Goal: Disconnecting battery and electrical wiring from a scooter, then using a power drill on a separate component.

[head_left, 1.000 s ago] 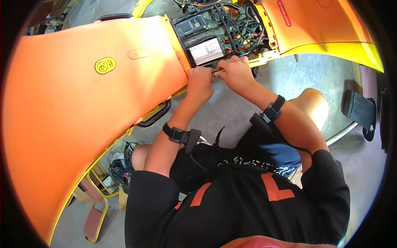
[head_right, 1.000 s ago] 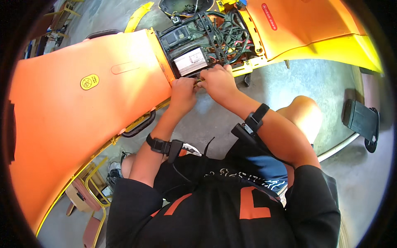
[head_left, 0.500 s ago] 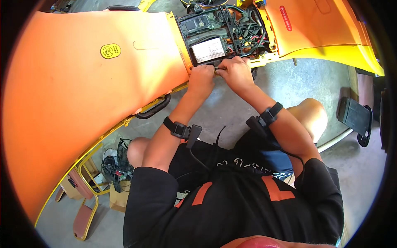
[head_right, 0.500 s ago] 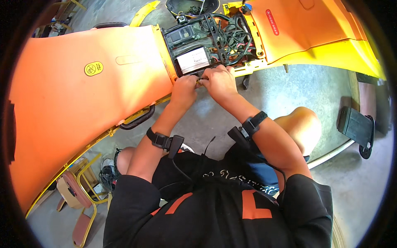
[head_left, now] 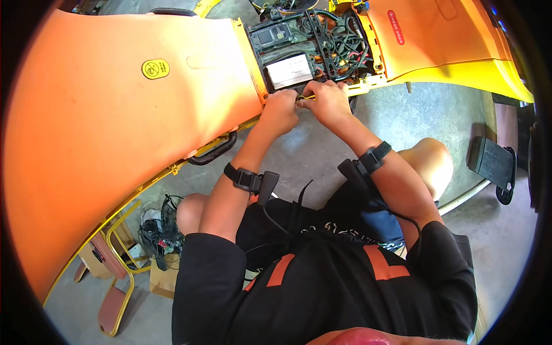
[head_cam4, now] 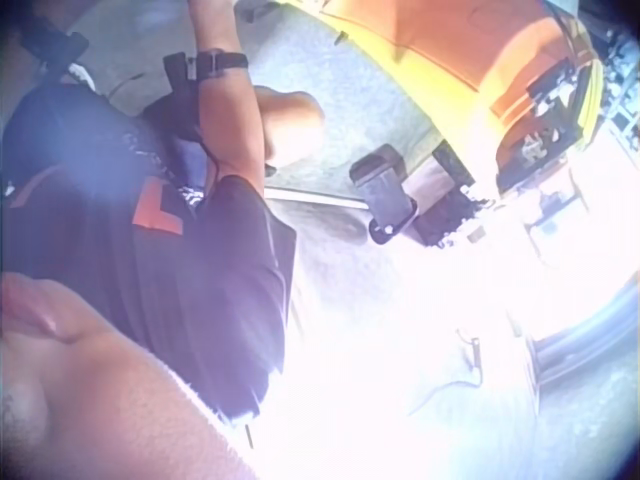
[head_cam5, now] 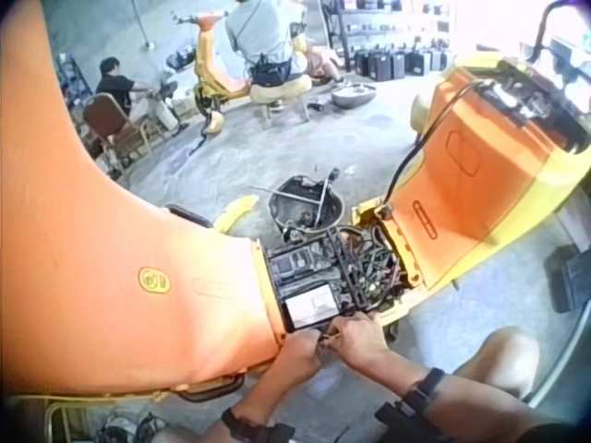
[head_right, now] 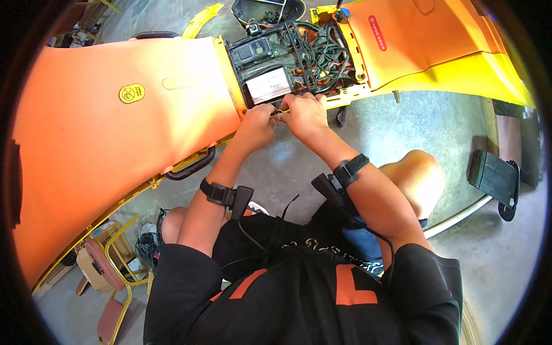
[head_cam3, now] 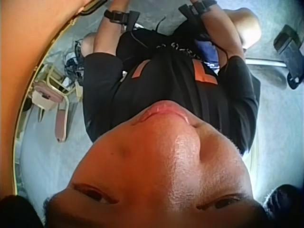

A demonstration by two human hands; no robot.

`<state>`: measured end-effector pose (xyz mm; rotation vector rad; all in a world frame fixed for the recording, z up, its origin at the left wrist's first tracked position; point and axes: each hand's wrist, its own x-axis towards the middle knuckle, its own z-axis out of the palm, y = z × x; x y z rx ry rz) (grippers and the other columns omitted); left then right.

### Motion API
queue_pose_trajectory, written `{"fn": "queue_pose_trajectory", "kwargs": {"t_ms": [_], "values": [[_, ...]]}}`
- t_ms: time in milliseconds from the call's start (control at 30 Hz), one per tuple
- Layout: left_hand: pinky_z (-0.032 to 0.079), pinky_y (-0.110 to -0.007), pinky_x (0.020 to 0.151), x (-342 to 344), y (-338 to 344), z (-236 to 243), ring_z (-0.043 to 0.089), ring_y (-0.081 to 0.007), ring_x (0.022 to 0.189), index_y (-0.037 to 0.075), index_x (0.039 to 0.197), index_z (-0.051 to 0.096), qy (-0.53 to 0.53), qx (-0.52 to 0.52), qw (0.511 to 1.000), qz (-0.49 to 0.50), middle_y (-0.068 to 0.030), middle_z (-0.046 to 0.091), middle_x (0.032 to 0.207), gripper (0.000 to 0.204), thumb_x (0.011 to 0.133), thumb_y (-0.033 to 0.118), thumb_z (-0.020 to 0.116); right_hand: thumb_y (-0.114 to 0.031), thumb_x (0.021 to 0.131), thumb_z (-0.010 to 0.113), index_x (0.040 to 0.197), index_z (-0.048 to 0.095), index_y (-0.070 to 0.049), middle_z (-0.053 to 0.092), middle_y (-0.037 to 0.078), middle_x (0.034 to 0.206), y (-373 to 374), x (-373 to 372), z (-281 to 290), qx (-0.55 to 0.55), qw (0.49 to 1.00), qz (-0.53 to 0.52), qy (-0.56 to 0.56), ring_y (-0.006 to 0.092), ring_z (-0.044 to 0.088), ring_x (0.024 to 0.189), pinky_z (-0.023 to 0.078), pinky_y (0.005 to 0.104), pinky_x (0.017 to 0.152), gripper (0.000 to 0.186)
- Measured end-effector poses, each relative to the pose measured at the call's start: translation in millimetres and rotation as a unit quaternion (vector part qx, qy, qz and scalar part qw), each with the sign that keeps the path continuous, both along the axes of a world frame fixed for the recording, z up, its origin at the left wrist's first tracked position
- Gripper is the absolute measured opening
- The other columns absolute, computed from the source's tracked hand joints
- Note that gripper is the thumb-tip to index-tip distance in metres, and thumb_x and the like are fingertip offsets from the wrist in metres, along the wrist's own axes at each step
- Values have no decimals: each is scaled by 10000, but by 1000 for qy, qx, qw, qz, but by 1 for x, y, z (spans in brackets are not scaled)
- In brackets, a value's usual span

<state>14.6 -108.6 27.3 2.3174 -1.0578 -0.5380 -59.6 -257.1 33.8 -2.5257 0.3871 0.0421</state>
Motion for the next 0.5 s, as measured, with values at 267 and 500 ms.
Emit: {"fn": "queue_pose_trajectory", "kwargs": {"t_ms": [267,500], "values": [[471,-481,781,4,-5,-1,607,-426,910,-55,838,612,48,-15,998,25,-265,632,923,84,790,-2,568,-350,745,784,858,687,-103,689,34,807,4,-3,-5,-20,999,-6,-36,244,614,879,358,412,856,289],[494,-469,733,7,-11,5,631,-428,830,-63,880,639,67,38,997,22,-270,639,851,135,819,-24,524,-457,777,739,848,679,-86,696,111,828,-3,4,2,-80,996,7,48,272,651,869,389,425,831,383]]}}
